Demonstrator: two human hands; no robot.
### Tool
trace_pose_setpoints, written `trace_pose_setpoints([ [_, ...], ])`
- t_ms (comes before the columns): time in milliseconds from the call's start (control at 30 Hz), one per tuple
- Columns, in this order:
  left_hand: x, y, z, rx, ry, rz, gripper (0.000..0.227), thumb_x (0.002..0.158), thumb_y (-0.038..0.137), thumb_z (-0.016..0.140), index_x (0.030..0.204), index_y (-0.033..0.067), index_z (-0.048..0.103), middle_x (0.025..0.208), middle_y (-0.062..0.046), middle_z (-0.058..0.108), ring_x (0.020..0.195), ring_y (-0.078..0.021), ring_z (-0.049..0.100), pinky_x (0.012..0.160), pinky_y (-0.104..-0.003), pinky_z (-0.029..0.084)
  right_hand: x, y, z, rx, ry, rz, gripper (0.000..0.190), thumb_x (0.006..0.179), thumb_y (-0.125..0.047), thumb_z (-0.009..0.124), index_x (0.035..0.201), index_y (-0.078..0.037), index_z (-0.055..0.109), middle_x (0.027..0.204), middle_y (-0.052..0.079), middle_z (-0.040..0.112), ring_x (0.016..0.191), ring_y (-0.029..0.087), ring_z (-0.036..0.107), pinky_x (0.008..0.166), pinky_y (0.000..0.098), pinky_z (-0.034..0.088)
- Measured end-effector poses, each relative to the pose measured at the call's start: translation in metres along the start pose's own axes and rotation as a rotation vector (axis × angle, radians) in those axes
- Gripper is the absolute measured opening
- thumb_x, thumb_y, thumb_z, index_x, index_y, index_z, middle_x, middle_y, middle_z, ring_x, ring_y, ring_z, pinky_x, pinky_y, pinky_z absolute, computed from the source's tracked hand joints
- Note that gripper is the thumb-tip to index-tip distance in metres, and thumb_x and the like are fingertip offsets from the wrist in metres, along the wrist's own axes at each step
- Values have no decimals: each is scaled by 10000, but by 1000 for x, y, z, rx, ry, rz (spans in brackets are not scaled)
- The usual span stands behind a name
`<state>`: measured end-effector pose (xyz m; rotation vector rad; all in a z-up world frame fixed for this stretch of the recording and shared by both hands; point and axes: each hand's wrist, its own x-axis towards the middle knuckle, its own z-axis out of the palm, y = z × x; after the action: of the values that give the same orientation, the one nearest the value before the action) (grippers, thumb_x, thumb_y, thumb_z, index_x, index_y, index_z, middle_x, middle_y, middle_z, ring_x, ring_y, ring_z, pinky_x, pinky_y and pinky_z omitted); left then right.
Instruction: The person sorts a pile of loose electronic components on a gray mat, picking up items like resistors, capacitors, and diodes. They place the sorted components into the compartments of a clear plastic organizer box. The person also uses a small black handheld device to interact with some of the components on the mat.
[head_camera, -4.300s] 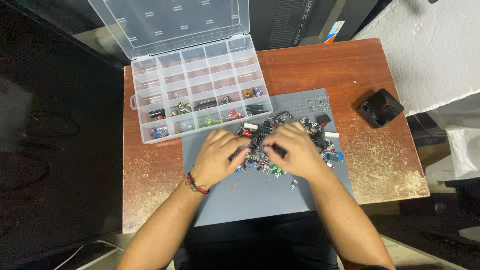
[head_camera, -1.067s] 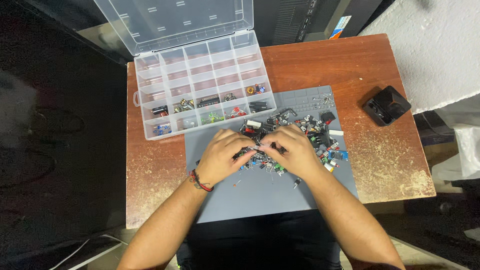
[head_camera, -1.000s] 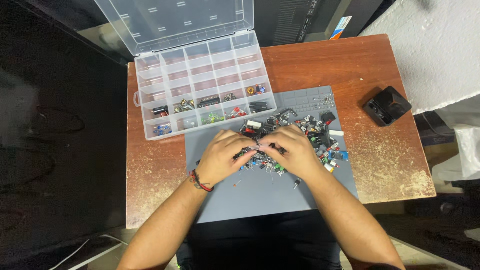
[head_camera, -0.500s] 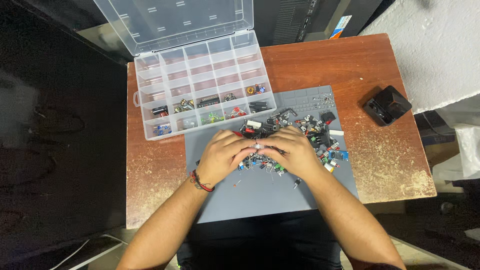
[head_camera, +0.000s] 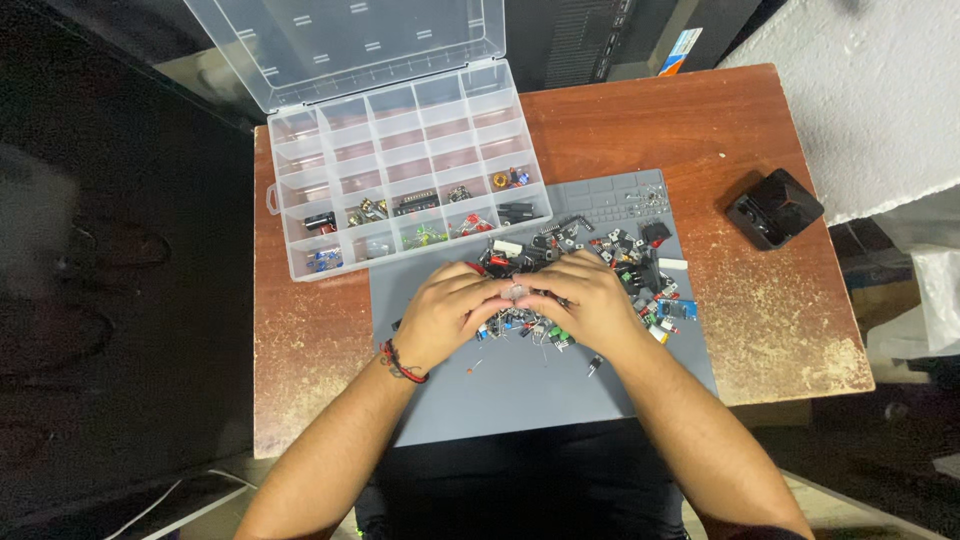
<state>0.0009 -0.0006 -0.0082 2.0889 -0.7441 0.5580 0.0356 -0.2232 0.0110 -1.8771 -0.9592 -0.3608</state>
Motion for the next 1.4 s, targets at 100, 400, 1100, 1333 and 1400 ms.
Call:
trace_pose_setpoints([
  [100, -1, -1, -1, 8, 4, 12, 199, 953, 190, 731, 1126, 99, 767, 845, -45, 759, 773, -228, 681, 721, -348, 547, 1, 1, 0, 2, 13, -6, 230, 882, -207, 796, 1093, -117, 793, 801, 50, 763, 694, 228, 703, 702, 371, 534],
  [400, -2, -2, 0, 23, 0, 25, 193, 954, 195, 734, 1117, 96, 763, 852, -49, 757, 782, -241, 685, 722, -361, 551, -8, 9, 8, 53, 6, 68, 173, 849, -163, 830, 986, -81, 764, 735, 82, 734, 680, 298, 701, 668, 409, 568],
  [1100, 7, 5, -12, 144, -89, -108, 175, 949, 173, 706, 1116, 149, 753, 929, -35, 764, 887, -204, 676, 803, -347, 524, -6, 4, -2, -95, 88, 173, 327, 999, -14, 538, 1287, -93, 669, 890, 101, 670, 698, 244, 621, 664, 372, 542],
  [1333, 3, 1, -8, 168, -41, -41, 170, 942, 217, 724, 1101, 168, 759, 936, -13, 754, 881, -222, 675, 808, -366, 530, -5, 10, 2, -317, 129, 134, 203, 973, -95, 665, 1161, -128, 733, 882, 55, 701, 799, 286, 706, 754, 400, 559],
  [1400, 5, 3, -10, 133, -24, -78, 177, 937, 242, 736, 1097, 178, 777, 914, -3, 748, 869, -209, 661, 808, -360, 515, 3, 0, 0, -298, 159, 229, 177, 968, -108, 722, 1131, -42, 704, 881, 147, 748, 798, 353, 726, 757, 454, 571],
])
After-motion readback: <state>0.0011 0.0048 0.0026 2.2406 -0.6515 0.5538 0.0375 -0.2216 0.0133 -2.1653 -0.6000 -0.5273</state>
